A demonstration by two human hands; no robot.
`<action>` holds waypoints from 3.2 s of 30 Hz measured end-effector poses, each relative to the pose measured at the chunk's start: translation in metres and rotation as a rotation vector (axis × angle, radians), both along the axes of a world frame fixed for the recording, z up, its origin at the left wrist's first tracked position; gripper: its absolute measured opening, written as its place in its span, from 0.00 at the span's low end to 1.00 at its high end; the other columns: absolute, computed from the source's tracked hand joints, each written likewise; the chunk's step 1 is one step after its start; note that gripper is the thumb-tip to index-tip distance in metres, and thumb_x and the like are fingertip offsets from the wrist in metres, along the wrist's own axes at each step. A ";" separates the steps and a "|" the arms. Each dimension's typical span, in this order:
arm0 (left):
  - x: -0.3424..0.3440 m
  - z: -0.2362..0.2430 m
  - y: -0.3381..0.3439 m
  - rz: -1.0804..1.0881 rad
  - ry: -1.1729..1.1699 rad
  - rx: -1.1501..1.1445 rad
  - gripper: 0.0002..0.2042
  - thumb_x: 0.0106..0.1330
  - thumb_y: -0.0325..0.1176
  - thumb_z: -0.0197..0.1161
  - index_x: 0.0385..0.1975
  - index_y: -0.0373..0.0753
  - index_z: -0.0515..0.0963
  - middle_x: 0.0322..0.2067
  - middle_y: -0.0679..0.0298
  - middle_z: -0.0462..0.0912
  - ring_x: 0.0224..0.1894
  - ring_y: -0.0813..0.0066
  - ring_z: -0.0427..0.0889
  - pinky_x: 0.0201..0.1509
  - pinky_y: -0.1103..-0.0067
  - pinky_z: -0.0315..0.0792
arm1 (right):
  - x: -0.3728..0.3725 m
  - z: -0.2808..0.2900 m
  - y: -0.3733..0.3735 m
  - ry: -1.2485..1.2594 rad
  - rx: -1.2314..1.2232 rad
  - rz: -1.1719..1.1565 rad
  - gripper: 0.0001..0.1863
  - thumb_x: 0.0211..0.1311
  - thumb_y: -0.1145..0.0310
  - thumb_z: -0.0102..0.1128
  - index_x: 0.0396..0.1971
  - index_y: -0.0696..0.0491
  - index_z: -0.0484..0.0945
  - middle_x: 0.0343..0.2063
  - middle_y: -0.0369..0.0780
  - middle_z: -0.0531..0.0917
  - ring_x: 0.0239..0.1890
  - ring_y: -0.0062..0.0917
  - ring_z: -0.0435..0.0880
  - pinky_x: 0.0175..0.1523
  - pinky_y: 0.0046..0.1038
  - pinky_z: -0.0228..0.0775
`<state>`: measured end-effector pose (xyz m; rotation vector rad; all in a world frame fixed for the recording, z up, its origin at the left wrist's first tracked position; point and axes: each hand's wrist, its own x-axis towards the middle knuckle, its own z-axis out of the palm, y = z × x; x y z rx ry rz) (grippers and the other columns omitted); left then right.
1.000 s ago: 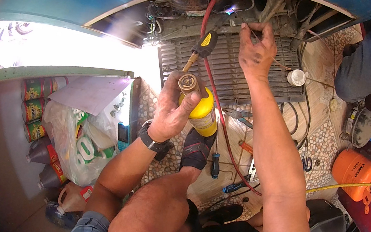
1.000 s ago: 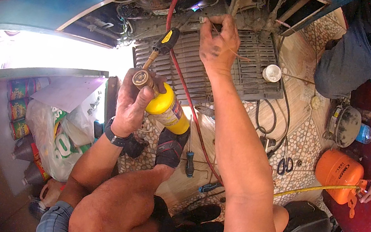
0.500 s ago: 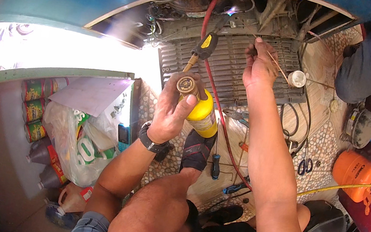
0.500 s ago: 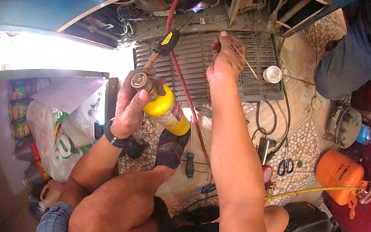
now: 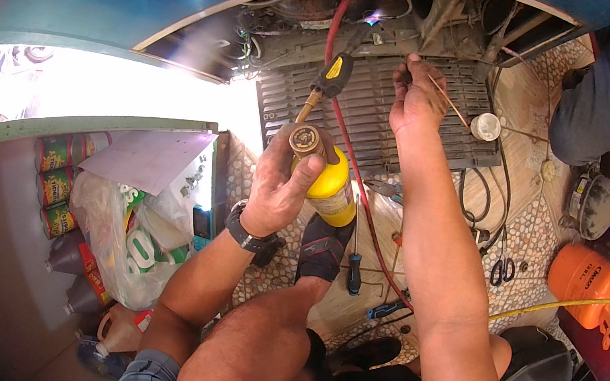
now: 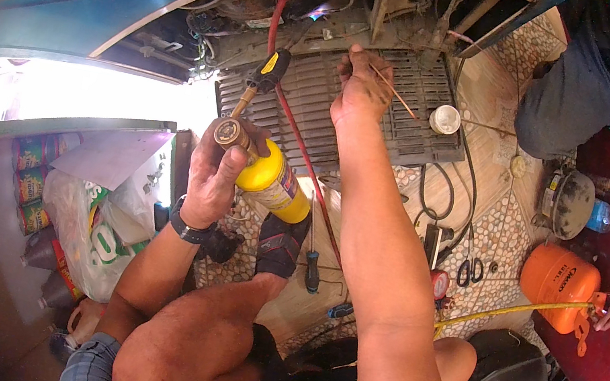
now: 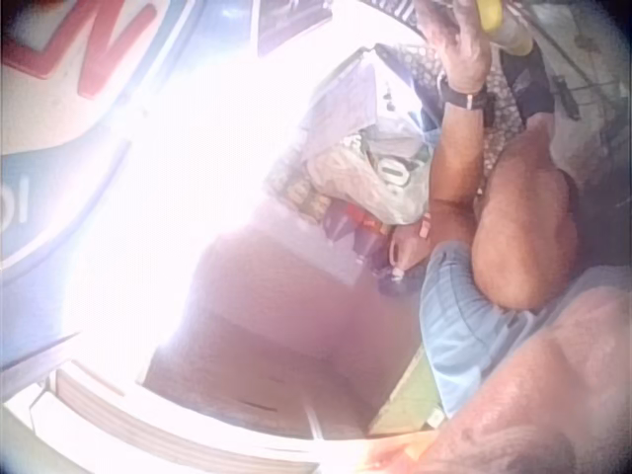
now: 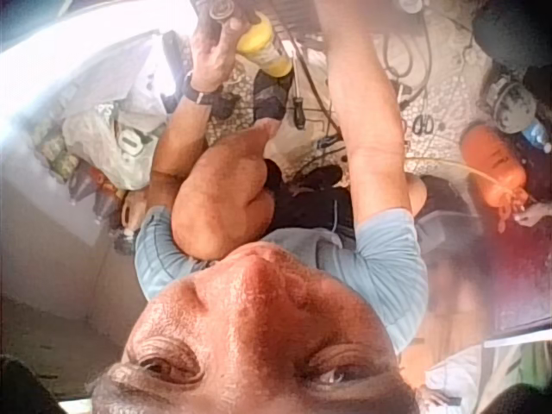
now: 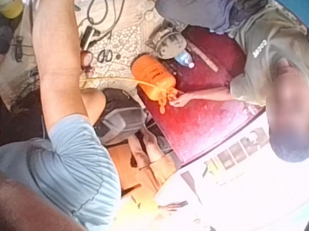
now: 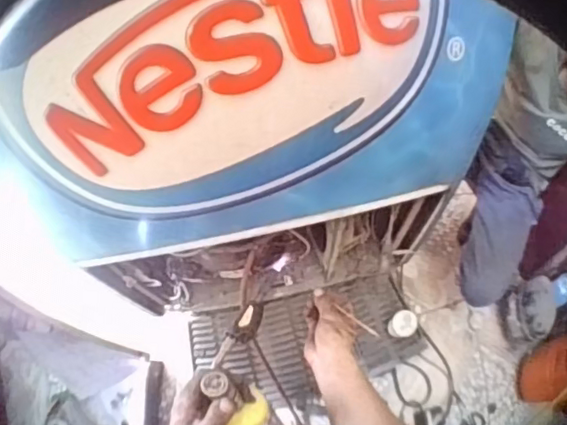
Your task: The person solders a copper pipe on the back of an appliance using a torch and brazing rod while another person assists.
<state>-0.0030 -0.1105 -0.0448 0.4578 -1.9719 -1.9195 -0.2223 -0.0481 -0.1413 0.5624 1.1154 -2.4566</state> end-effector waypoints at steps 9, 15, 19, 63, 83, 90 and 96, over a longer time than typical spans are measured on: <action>-0.002 -0.004 0.001 0.002 0.054 -0.017 0.18 0.75 0.44 0.59 0.50 0.33 0.71 0.39 0.60 0.80 0.43 0.72 0.79 0.51 0.75 0.72 | 0.002 -0.008 -0.001 -0.130 -0.118 0.009 0.10 0.63 0.76 0.68 0.36 0.49 0.74 0.32 0.35 0.82 0.33 0.22 0.80 0.40 0.26 0.75; -0.001 -0.003 0.001 0.009 0.052 -0.006 0.18 0.74 0.43 0.60 0.50 0.34 0.70 0.40 0.61 0.80 0.43 0.72 0.79 0.51 0.75 0.72 | 0.008 -0.009 -0.004 -0.179 -0.180 0.005 0.10 0.63 0.75 0.68 0.35 0.49 0.74 0.33 0.34 0.82 0.34 0.21 0.79 0.42 0.26 0.74; 0.000 -0.004 0.001 0.010 0.041 -0.010 0.18 0.74 0.43 0.61 0.49 0.34 0.70 0.40 0.60 0.80 0.43 0.73 0.79 0.52 0.75 0.73 | 0.011 -0.009 -0.005 -0.173 -0.190 0.015 0.10 0.63 0.75 0.69 0.36 0.49 0.75 0.33 0.34 0.82 0.35 0.21 0.79 0.43 0.26 0.73; -0.001 -0.004 0.002 0.009 0.027 0.009 0.19 0.73 0.45 0.62 0.49 0.35 0.70 0.41 0.60 0.80 0.44 0.73 0.79 0.53 0.74 0.72 | 0.008 -0.038 -0.009 -0.200 -0.368 0.023 0.08 0.61 0.73 0.71 0.36 0.51 0.79 0.31 0.33 0.81 0.33 0.20 0.76 0.46 0.25 0.73; -0.001 -0.003 0.003 0.013 0.022 0.017 0.18 0.73 0.44 0.61 0.49 0.35 0.69 0.41 0.60 0.80 0.44 0.73 0.78 0.54 0.74 0.71 | 0.009 -0.036 -0.011 -0.225 -0.393 -0.011 0.08 0.61 0.74 0.70 0.36 0.50 0.78 0.33 0.34 0.81 0.37 0.22 0.78 0.45 0.26 0.74; -0.003 -0.003 0.004 0.006 0.043 0.053 0.18 0.74 0.43 0.61 0.49 0.35 0.69 0.41 0.60 0.80 0.45 0.73 0.78 0.54 0.74 0.72 | 0.011 -0.032 -0.013 -0.252 -0.389 -0.019 0.08 0.63 0.75 0.68 0.37 0.50 0.77 0.33 0.34 0.81 0.38 0.22 0.78 0.45 0.26 0.73; -0.004 -0.002 0.003 -0.005 0.021 0.015 0.18 0.73 0.44 0.62 0.49 0.35 0.69 0.41 0.60 0.80 0.45 0.73 0.78 0.54 0.74 0.72 | 0.009 -0.031 -0.013 -0.250 -0.388 -0.019 0.07 0.63 0.75 0.68 0.36 0.51 0.77 0.32 0.34 0.80 0.35 0.21 0.78 0.44 0.25 0.74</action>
